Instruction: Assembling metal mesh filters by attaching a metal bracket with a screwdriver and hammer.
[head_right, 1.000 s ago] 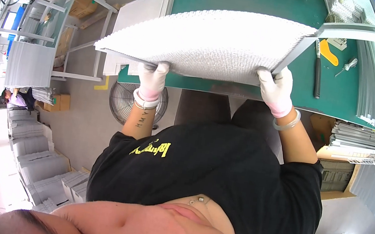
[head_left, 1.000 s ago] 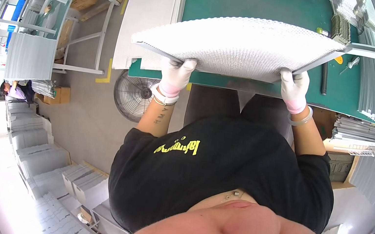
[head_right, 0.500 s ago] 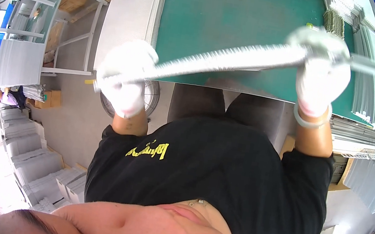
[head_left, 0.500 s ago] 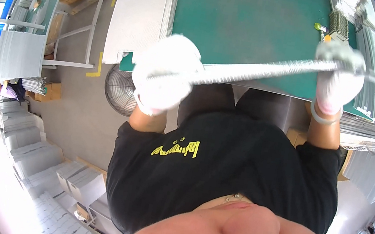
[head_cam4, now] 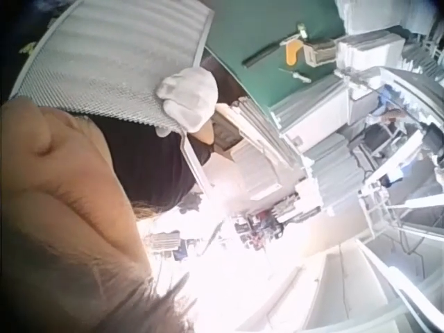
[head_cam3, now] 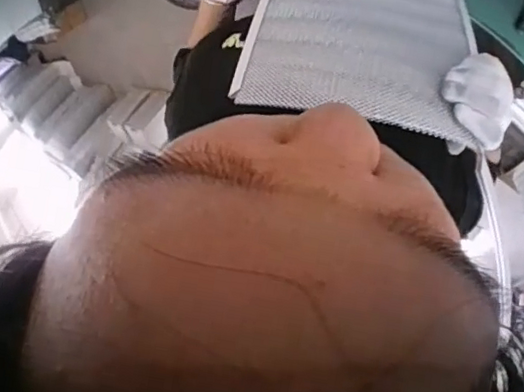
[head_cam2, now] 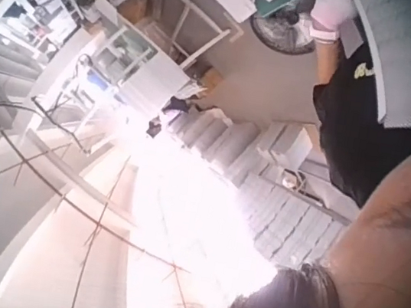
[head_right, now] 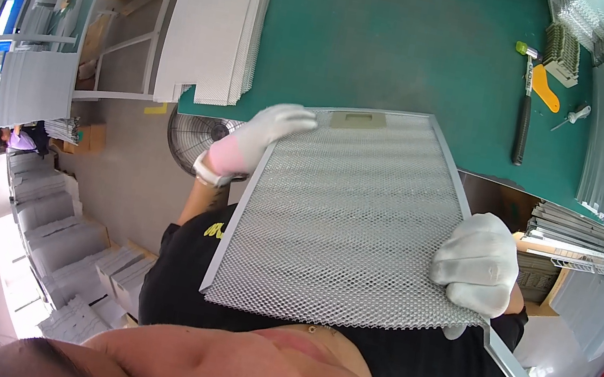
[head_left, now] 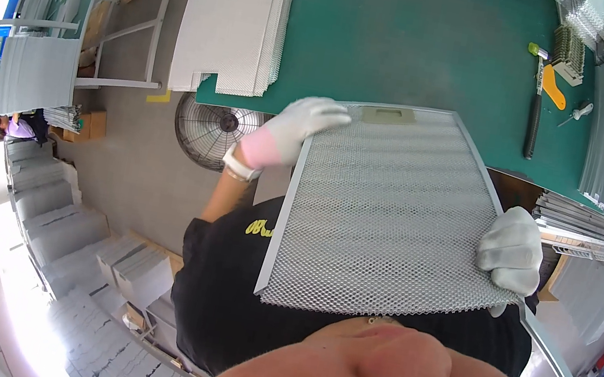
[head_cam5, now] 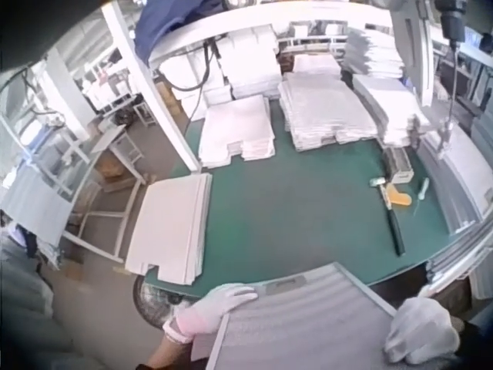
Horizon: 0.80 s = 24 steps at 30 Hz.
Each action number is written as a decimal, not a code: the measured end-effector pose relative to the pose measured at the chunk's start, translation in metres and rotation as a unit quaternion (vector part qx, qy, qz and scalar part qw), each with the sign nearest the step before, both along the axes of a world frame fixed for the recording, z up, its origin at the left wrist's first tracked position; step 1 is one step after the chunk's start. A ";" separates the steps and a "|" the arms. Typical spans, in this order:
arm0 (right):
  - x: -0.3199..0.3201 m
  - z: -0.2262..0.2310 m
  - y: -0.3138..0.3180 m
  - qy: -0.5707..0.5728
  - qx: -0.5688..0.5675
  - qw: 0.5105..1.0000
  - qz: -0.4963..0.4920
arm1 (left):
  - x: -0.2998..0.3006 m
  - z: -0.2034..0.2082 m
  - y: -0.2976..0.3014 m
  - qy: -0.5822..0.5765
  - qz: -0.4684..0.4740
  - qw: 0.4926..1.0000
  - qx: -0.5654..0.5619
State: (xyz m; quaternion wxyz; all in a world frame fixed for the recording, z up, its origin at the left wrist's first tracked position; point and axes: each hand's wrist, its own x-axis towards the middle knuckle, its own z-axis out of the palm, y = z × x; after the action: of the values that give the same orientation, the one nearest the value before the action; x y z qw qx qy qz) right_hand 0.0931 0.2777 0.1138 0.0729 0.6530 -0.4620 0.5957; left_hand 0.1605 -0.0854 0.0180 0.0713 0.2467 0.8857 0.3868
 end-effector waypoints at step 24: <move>-0.008 -0.021 0.008 0.064 -0.070 0.990 0.106 | -0.025 -0.009 0.000 -0.088 0.109 0.950 -0.277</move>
State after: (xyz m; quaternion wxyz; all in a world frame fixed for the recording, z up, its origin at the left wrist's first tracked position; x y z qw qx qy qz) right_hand 0.0854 0.2853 0.0932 0.0839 0.7283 -0.3418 0.5879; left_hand 0.1354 -0.0858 0.0093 0.1719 0.0839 0.9698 0.1514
